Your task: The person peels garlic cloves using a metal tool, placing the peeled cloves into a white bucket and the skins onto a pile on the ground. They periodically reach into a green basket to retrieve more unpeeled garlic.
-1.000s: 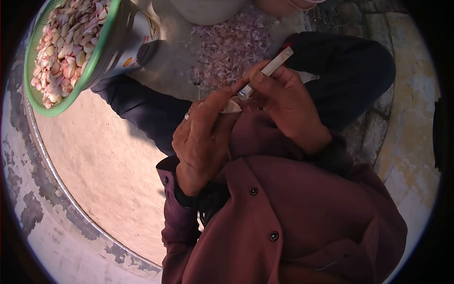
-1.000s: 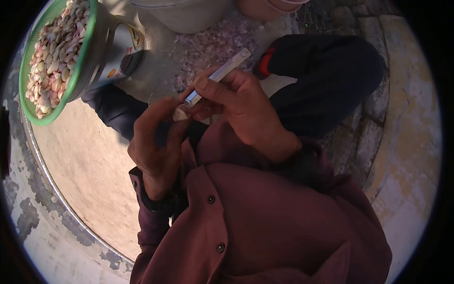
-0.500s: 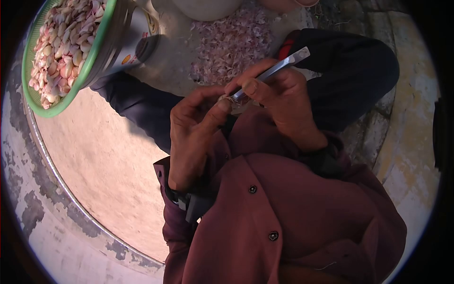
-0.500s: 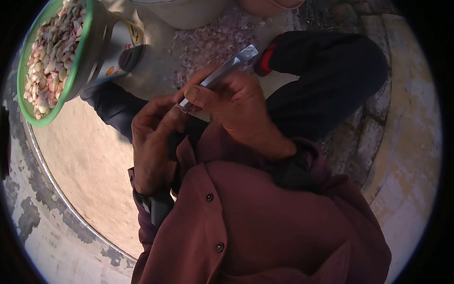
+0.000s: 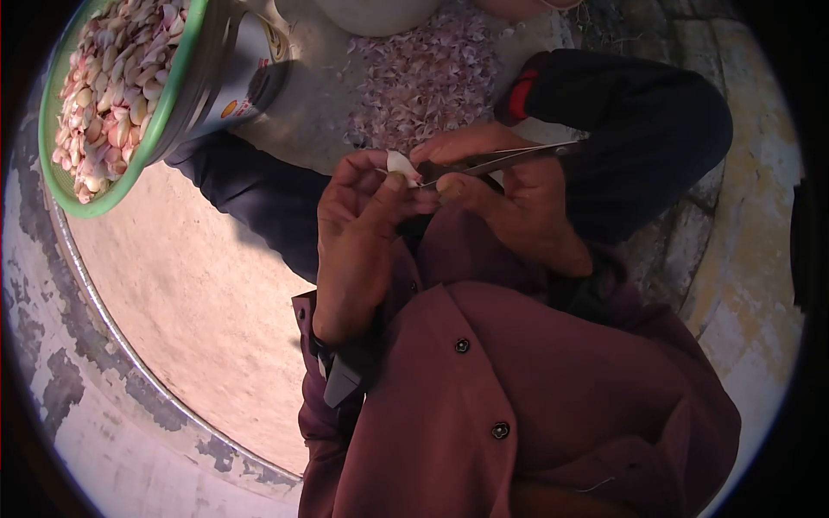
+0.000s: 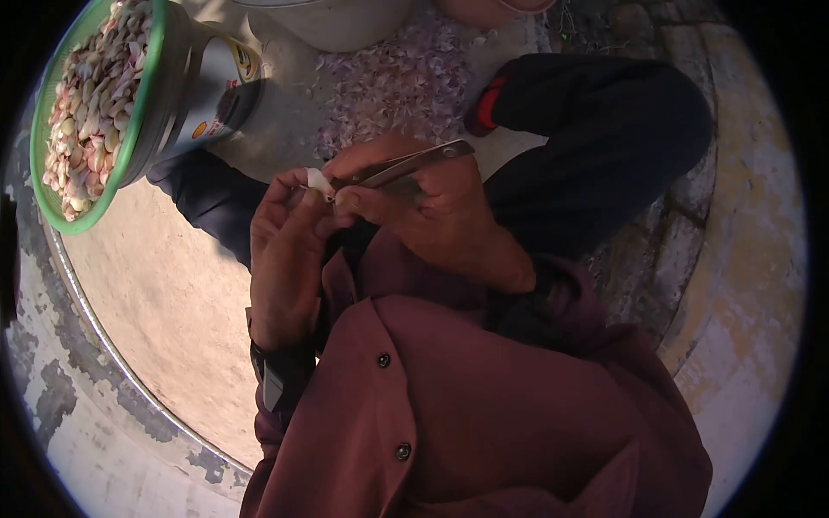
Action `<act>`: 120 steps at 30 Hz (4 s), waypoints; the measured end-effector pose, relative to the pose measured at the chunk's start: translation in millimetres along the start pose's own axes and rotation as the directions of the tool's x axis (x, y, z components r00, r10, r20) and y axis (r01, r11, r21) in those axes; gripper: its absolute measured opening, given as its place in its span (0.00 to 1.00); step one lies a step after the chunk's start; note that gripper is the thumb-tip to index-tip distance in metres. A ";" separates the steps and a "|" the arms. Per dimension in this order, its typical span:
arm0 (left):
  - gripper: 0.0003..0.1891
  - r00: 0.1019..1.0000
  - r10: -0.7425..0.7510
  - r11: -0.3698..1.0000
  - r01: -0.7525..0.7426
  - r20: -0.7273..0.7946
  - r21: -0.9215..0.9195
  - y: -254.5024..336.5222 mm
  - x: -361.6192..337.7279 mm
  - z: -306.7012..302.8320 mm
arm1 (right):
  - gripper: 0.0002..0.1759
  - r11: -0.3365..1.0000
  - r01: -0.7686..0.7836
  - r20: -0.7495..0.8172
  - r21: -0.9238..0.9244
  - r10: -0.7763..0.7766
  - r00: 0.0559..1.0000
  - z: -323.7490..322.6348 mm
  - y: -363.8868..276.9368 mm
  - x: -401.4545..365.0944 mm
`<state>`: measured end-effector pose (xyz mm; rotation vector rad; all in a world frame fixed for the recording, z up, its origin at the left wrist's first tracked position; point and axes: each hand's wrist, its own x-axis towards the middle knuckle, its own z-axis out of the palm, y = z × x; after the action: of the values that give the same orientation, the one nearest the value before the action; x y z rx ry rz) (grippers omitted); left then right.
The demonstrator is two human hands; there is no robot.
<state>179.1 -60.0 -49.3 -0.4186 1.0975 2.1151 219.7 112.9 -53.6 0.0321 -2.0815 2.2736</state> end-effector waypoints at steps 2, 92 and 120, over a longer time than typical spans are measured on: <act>0.09 1.000 0.009 1.000 -0.008 -0.009 0.019 0.2 -1.1 3.4 | 0.12 1.000 -0.006 -0.005 -0.026 0.006 1.000 -0.6 2.2 -2.6; 0.12 0.977 0.192 0.934 -0.154 -0.089 0.321 -8.3 -8.1 16.7 | 0.09 0.824 -0.249 0.025 0.510 0.275 0.961 -62.9 18.9 -2.8; 0.23 0.944 0.315 0.914 -0.330 0.102 0.236 -3.5 -3.5 19.4 | 0.10 0.983 -0.088 -0.050 0.158 0.097 0.994 -17.3 -7.3 -8.9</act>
<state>184.7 -44.5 -38.0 -0.0498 1.4576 2.2103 229.4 130.4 -48.3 -0.1241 -1.9122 2.4556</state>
